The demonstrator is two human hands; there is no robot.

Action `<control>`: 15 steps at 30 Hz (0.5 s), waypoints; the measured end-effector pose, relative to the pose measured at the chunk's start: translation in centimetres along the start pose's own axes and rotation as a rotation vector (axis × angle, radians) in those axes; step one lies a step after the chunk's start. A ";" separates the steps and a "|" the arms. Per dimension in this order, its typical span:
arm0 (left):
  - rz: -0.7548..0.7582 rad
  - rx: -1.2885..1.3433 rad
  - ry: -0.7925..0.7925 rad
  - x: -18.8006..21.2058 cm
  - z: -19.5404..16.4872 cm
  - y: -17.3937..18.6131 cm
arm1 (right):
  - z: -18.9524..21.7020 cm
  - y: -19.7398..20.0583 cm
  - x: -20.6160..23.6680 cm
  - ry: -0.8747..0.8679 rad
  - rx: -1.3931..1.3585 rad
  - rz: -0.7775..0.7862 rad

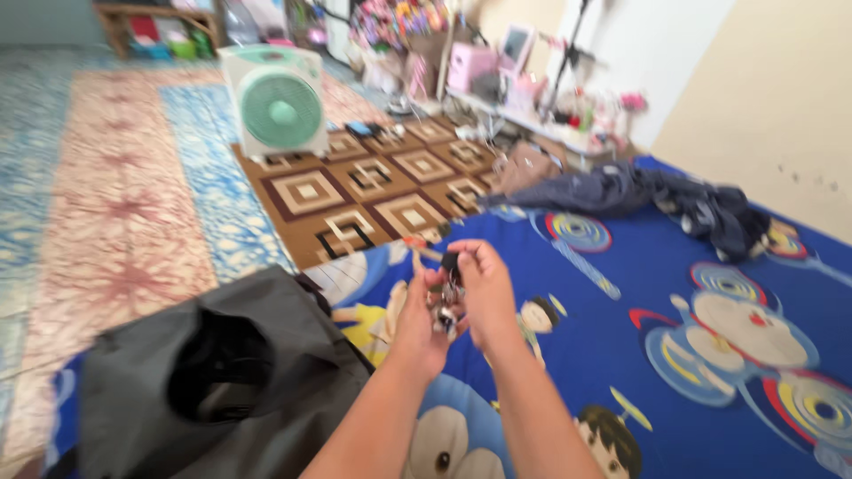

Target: The person opens a gray backpack on a bed and packs items into it one at a time: a dark pouch, a paper cutter, a laptop, a green water bottle, and headphones. They then zip the compartments closed and adjust the bag.

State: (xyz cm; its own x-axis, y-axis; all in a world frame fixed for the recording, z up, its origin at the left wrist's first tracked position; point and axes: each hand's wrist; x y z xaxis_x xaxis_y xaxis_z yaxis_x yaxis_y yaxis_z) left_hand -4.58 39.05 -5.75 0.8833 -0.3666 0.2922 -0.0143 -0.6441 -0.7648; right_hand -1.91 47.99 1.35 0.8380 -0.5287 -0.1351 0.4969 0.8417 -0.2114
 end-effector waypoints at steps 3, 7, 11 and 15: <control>0.072 -0.086 0.011 4.9 -6.0 -0.5 | 2.3 -3.3 2.7 0.218 -0.007 0.025; 0.314 -0.300 0.139 11.7 -12.0 2.1 | 3.8 -5.3 5.7 0.348 0.056 0.125; 0.295 -0.609 0.014 14.7 -17.8 4.1 | 5.4 -8.2 7.0 0.302 0.069 0.205; 0.161 -0.524 -0.265 15.5 -23.0 6.4 | 6.6 -12.3 8.1 0.061 -0.159 0.334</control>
State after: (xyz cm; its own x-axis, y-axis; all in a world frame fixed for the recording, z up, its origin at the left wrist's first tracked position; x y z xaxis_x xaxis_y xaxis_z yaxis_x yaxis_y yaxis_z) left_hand -1.74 13.79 7.13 0.9366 -0.3503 -0.0082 -0.3265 -0.8641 -0.3831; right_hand 0.25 34.04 9.25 0.9305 -0.2379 -0.2786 0.1537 0.9438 -0.2926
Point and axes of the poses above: each hand's wrist, its own x-axis away from the middle knuckle, its own y-axis out of the back of the hand, z = x × y, and after that the axes turned 10 degrees about -z, right-handed
